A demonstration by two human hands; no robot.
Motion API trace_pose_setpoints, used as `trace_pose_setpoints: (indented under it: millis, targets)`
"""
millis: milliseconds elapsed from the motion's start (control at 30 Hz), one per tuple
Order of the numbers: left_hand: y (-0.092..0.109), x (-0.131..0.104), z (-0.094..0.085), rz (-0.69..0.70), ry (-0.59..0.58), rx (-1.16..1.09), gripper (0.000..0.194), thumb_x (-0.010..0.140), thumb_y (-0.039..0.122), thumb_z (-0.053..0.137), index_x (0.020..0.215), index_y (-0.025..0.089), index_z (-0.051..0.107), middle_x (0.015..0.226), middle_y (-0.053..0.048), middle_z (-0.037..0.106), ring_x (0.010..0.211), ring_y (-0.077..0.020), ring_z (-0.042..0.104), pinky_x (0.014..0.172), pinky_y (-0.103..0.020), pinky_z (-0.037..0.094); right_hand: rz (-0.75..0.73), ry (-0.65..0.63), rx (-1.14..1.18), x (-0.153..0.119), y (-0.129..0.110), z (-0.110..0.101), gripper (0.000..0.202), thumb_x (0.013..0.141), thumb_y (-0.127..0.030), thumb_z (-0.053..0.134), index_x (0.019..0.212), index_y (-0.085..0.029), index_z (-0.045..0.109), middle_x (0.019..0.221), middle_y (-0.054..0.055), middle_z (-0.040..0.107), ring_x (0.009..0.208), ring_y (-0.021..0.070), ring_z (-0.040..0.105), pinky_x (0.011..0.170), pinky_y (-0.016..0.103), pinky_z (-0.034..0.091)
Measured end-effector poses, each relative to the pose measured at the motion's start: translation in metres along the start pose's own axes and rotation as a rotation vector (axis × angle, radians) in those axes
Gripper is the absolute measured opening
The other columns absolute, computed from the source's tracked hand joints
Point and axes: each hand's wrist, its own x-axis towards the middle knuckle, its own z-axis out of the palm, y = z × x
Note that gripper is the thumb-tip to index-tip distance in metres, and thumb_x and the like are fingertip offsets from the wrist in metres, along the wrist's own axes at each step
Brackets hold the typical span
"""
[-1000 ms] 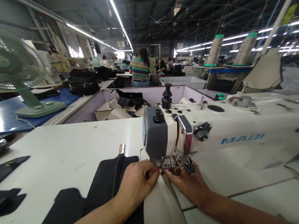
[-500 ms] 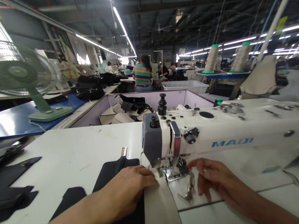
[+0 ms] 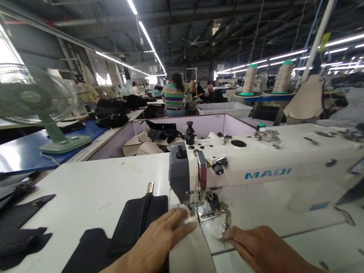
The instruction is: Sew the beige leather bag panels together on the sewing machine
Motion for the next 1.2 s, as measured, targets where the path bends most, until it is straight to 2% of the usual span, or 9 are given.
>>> trace_pose_setpoints:
  millis: [67,200,267,467,600,733,933,1067,1200]
  targets:
    - [-0.006,-0.002,0.005,0.0,0.017,-0.005,0.041,0.092,0.02,0.044,0.132,0.028,0.046,0.125,-0.008,0.05,0.111,-0.0242,0.052,0.096,-0.036,0.044,-0.113,-0.076,-0.072,0.005,-0.008,-0.003,0.022,0.089,-0.009,0.04,0.095,-0.022,0.057,0.067,-0.001,0.064,0.054,0.0205,0.063,0.048,0.032,0.026]
    - [-0.016,-0.004,0.006,0.077,0.018,-0.005,0.046,0.09,0.022,0.049,0.135,0.026,0.043,0.125,-0.01,0.05,0.112,-0.025,0.05,0.097,-0.037,0.043,-0.203,-0.093,-0.1,0.026,-0.016,-0.006,0.017,0.088,-0.011,0.044,0.09,-0.022,0.057,0.068,-0.001,0.065,0.054,0.0189,0.062,0.048,0.032,0.024]
    - [-0.02,-0.003,0.004,0.109,0.022,0.0,0.044,0.091,0.022,0.048,0.135,0.026,0.044,0.124,-0.01,0.052,0.112,-0.0255,0.05,0.097,-0.037,0.042,-0.174,-0.066,-0.071,0.039,-0.015,-0.001,0.016,0.09,-0.012,0.045,0.088,-0.022,0.058,0.069,0.0,0.065,0.057,0.019,0.062,0.051,0.031,0.026]
    - [-0.028,0.0,0.0,0.178,0.108,-0.008,0.038,0.093,0.03,0.044,0.131,0.025,0.047,0.12,-0.01,0.056,0.106,-0.0253,0.055,0.091,-0.037,0.047,0.034,0.0,0.124,0.069,-0.003,0.012,0.024,0.098,-0.022,0.041,0.087,-0.018,0.062,0.077,0.005,0.068,0.071,0.0198,0.065,0.061,0.027,0.036]
    - [-0.024,0.0,-0.006,0.154,0.098,-0.007,0.035,0.094,0.026,0.042,0.129,0.026,0.049,0.118,-0.008,0.057,0.105,-0.0234,0.056,0.091,-0.034,0.047,0.028,0.083,0.367,0.068,0.006,0.002,0.032,0.101,-0.035,0.038,0.083,-0.02,0.059,0.079,0.001,0.065,0.074,0.015,0.061,0.066,0.023,0.039]
    - [-0.027,0.002,-0.003,0.104,0.026,0.006,0.038,0.092,0.021,0.046,0.13,0.026,0.048,0.12,-0.008,0.055,0.108,-0.0235,0.053,0.094,-0.035,0.045,0.051,0.179,0.513,0.063,0.018,-0.007,0.046,0.101,-0.045,0.029,0.073,-0.019,0.055,0.068,0.001,0.059,0.063,0.0153,0.056,0.062,0.025,0.039]
    - [-0.032,0.004,0.001,0.119,0.044,-0.012,0.039,0.09,0.019,0.049,0.128,0.027,0.049,0.12,-0.007,0.055,0.107,-0.0232,0.053,0.092,-0.034,0.044,0.133,0.298,0.548,0.073,0.025,-0.005,0.05,0.099,-0.034,0.029,0.059,-0.02,0.055,0.055,0.001,0.058,0.055,0.0154,0.057,0.062,0.025,0.042]
    - [-0.031,0.004,-0.002,0.105,0.028,-0.009,0.036,0.09,0.022,0.05,0.126,0.027,0.05,0.121,-0.007,0.054,0.107,-0.0229,0.053,0.09,-0.033,0.044,0.17,0.326,0.539,0.076,0.025,-0.006,0.039,0.096,-0.032,0.034,0.07,-0.019,0.06,0.054,0.001,0.058,0.054,0.0162,0.058,0.064,0.027,0.044]
    - [-0.031,0.004,-0.001,0.1,0.015,-0.013,0.037,0.091,0.023,0.049,0.128,0.026,0.049,0.121,-0.008,0.054,0.108,-0.0234,0.052,0.092,-0.034,0.043,0.21,0.332,0.535,0.075,0.024,-0.007,0.04,0.095,-0.034,0.034,0.067,-0.02,0.057,0.052,0.001,0.057,0.05,0.0156,0.055,0.056,0.025,0.042]
